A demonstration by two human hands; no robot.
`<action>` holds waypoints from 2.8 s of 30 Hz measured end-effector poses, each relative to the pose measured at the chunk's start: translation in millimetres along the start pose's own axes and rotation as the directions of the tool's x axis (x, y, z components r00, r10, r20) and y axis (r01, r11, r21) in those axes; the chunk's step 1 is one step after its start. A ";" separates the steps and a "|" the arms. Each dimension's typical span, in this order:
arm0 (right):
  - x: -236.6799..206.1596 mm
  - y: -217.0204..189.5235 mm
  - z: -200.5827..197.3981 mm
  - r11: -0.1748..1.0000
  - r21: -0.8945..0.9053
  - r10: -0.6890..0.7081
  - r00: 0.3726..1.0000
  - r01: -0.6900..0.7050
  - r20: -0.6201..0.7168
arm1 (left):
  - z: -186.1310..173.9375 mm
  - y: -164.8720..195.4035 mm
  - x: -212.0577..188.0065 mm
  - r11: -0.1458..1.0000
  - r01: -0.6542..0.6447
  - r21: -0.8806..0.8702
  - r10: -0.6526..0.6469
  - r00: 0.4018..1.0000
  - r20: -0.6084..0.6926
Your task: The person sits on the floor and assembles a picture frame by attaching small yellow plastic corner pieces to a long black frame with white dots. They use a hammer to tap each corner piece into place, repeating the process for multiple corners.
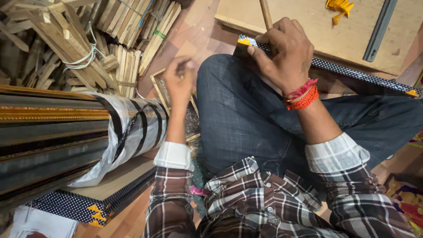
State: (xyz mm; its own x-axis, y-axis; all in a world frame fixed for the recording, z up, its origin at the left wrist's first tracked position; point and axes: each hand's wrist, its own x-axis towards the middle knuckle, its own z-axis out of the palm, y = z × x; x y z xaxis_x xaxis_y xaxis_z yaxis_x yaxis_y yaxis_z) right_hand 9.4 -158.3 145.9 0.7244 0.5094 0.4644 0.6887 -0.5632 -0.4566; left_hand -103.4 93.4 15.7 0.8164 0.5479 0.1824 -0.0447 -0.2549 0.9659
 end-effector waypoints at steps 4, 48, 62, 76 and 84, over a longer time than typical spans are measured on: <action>-1.1 1.6 -0.1 1.000 0.014 0.005 1.000 -0.005 0.004 | 45.0 60.6 11.3 0.983 -0.104 -0.151 0.123 0.986 0.117; -105.5 -42.0 -71.3 0.981 -0.118 0.178 0.961 -0.156 0.210 | 60.0 45.0 40.2 0.911 0.088 -0.404 0.072 0.928 0.366; -90.6 -50.5 -90.9 0.983 -0.082 0.175 0.967 -0.162 0.188 | 88.1 -2.4 23.9 0.849 0.130 -0.511 0.123 0.893 0.432; -97.8 -22.4 -92.9 0.979 -0.201 0.078 0.985 -0.046 0.153 | 131.6 17.1 17.0 0.830 0.082 -0.552 0.151 0.919 0.364; -99.4 -25.1 -92.0 0.955 -0.283 0.164 0.951 -0.086 0.262 | 129.7 25.7 19.9 0.810 0.118 -0.575 0.138 0.914 0.382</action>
State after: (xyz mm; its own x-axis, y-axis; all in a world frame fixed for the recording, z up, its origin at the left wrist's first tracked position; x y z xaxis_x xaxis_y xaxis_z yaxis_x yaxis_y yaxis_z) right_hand -82.6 -254.7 181.0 0.8093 0.5629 0.1681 0.5872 -0.7662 -0.2611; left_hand -13.7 -5.6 20.3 0.9599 0.1611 0.2296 -0.2705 0.3163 0.9093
